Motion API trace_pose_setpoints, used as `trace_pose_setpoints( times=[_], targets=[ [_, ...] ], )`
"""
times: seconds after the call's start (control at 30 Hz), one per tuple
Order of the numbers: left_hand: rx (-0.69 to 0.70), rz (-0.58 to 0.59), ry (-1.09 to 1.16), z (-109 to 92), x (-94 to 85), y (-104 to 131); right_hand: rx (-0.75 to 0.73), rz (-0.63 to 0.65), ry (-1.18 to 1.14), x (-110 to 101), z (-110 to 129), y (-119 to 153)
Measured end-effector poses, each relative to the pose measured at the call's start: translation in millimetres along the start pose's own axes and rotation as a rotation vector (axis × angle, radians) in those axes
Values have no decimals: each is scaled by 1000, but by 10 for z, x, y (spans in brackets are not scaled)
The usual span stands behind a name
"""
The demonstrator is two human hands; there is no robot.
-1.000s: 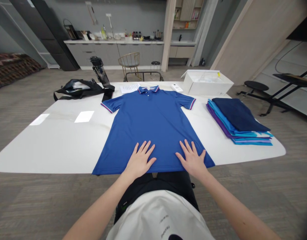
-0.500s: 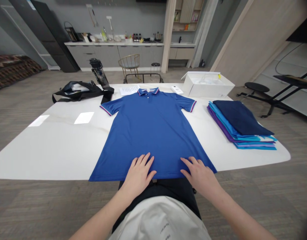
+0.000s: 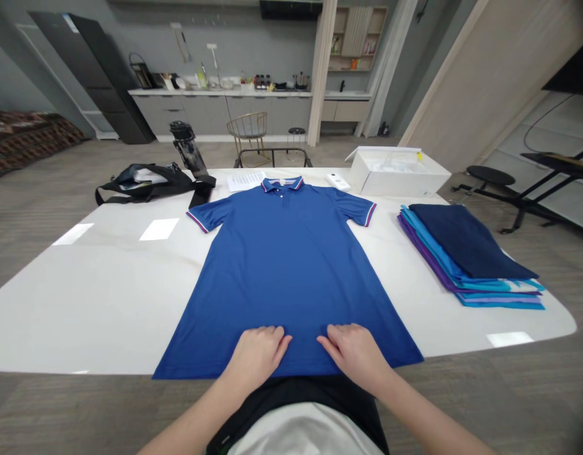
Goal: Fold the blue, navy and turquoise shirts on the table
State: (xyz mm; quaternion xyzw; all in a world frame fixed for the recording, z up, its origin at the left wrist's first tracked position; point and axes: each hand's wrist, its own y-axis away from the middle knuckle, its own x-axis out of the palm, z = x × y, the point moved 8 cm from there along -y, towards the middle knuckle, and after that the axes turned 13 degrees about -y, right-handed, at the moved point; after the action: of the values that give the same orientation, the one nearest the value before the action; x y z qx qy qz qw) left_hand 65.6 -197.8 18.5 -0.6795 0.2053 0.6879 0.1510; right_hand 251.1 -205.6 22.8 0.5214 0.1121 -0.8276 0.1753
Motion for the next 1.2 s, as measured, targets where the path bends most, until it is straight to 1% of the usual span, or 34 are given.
trace_pose_setpoints(
  times=[0.07,0.1,0.13,0.2,0.3,0.37,0.43,0.53,0.63,0.73,0.8,0.87,0.93,1.03,1.13,1.2],
  targets=[
    [4,38,17,38,-68,-81,14,32,-77,-75,-40,-40],
    [2,45,13,81,-124,-169,29,30,-108,-157,-102,-119],
    [-2,44,2,138,-189,-291,50,15,-130,-263,-195,-236],
    [-7,29,-29,277,-319,-629,106,-35,-141,-507,-465,-565],
    [-24,6,-63,517,-458,-1314,200,-88,-151,-819,-999,-1171],
    [-58,-22,-67,683,-518,-1828,268,-141,-121,-984,-1387,-1557],
    [-67,-56,-61,804,-557,-2345,318,-183,-85,-1096,-1747,-1894],
    [-70,-57,-11,920,-550,-3078,370,-257,-29,-1245,-2218,-2295],
    [-88,-47,45,989,-533,-3749,444,-347,20,-1441,-2654,-2582],
    [-116,-53,89,1042,-544,-4360,555,-404,35,-1633,-3087,-2775],
    [-129,-60,94,1070,-560,-4731,648,-394,33,-1708,-3358,-2853],
    [-136,-77,85,1093,-583,-5066,724,-378,34,-1753,-3568,-2896],
    [-133,-101,80,1101,-600,-5364,762,-376,46,-1786,-3696,-2917],
    [-101,-115,83,1072,-581,-5739,789,-363,87,-1814,-3796,-2927],
    [-46,-80,81,1011,-495,-6011,812,-331,116,-1825,-3889,-2921],
    [-19,-49,87,979,-424,-6121,817,-317,121,-1833,-3966,-2919]
  ],
)
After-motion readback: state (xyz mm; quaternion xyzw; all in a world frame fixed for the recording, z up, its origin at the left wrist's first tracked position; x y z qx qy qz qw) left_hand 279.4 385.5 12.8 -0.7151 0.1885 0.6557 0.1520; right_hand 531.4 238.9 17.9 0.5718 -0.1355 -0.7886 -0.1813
